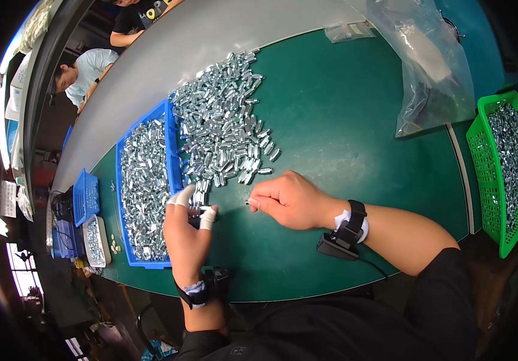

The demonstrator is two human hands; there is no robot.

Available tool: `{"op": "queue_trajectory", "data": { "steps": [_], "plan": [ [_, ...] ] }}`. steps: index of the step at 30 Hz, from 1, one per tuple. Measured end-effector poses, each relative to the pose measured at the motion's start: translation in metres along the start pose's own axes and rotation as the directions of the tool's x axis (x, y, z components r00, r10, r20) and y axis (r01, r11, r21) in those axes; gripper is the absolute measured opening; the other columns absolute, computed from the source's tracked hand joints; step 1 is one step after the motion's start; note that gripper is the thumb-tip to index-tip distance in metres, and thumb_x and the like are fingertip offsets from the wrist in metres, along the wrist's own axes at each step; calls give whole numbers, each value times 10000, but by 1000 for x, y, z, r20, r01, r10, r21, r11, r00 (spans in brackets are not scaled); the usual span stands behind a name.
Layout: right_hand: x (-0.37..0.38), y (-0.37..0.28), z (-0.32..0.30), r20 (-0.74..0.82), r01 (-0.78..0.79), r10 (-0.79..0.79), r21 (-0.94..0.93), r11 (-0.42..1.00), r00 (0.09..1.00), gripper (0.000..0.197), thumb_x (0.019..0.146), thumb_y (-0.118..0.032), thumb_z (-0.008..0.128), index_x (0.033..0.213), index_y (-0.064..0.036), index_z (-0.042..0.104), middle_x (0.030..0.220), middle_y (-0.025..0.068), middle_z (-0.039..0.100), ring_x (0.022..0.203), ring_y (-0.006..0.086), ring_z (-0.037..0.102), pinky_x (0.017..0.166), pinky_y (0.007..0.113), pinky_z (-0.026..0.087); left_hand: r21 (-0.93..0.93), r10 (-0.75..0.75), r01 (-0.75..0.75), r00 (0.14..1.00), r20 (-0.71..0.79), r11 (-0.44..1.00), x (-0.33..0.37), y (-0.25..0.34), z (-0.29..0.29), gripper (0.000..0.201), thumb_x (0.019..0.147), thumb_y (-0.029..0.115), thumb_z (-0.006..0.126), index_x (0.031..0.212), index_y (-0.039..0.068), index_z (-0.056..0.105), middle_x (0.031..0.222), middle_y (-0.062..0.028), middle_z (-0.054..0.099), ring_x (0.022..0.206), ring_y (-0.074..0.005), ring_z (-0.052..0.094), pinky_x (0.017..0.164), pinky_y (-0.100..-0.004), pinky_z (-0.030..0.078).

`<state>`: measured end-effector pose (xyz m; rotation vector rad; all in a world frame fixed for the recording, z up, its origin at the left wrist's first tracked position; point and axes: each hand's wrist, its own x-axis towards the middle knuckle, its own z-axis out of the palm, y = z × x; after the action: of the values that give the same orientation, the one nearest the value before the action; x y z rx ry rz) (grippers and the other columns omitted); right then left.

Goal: The person picks up a metal component and a small black part by hand, fits the black part into the metal component, and places the assembled unit into a green basket.

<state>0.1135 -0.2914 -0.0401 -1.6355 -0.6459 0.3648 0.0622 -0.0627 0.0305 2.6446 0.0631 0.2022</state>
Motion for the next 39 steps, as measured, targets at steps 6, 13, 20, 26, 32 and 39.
{"op": "queue_trajectory", "data": {
  "steps": [6, 13, 20, 26, 32, 39],
  "plan": [
    [0, 1, 0, -44, 33, -32, 21, 999, 999, 186, 993, -148, 591, 926, -27, 716, 781, 84, 719, 632, 179, 634, 602, 315, 482, 355, 20, -28, 999, 25, 934, -27, -23, 15, 476, 842, 66, 766, 1287, 17, 603, 1166, -216, 614, 822, -306, 662, 739, -398, 544],
    [-1, 5, 2, -25, -1, 1, -7, 1000, 1000, 178, 990, -164, 612, 935, -34, 720, 794, 80, 724, 645, 184, 643, 614, 318, 493, 293, 129, -110, 991, -46, 950, -4, -28, 38, 402, 833, 17, 750, 1220, 10, 643, 1171, -221, 599, 822, -304, 670, 737, -374, 552],
    [0, 2, 3, -46, -7, 7, 0, 1000, 999, 176, 981, -189, 634, 922, -47, 718, 749, 81, 698, 625, 190, 634, 601, 328, 487, 58, 267, -267, 964, 14, 962, 21, -19, 49, 320, 848, -87, 695, 1154, 5, 666, 1045, -178, 656, 824, -247, 683, 715, -332, 555],
    [-1, 4, 5, -84, 22, -19, 26, 999, 996, 183, 970, -209, 647, 889, -60, 714, 663, 78, 654, 565, 204, 599, 566, 346, 467, -548, -61, 45, 998, -11, 835, 10, -8, 46, 235, 910, -69, 663, 1135, -1, 670, 989, -98, 677, 831, -152, 662, 711, -292, 544],
    [1, 4, 6, -88, 30, -26, 49, 998, 996, 170, 971, -195, 645, 898, -58, 712, 657, 79, 644, 552, 204, 576, 559, 339, 461, -762, 56, 31, 995, 88, 647, 3, -17, 43, 193, 940, -62, 641, 1123, -8, 669, 1021, -72, 683, 834, -112, 653, 729, -240, 547],
    [0, 1, 2, -71, 24, -24, 9, 1000, 997, 150, 965, -181, 647, 910, -56, 709, 662, 93, 634, 546, 224, 558, 555, 341, 455, -778, 129, 93, 967, 219, 621, -3, -5, 48, 154, 969, -24, 632, 1123, -20, 625, 964, -88, 686, 790, -118, 645, 702, -244, 530]
  ]
}}
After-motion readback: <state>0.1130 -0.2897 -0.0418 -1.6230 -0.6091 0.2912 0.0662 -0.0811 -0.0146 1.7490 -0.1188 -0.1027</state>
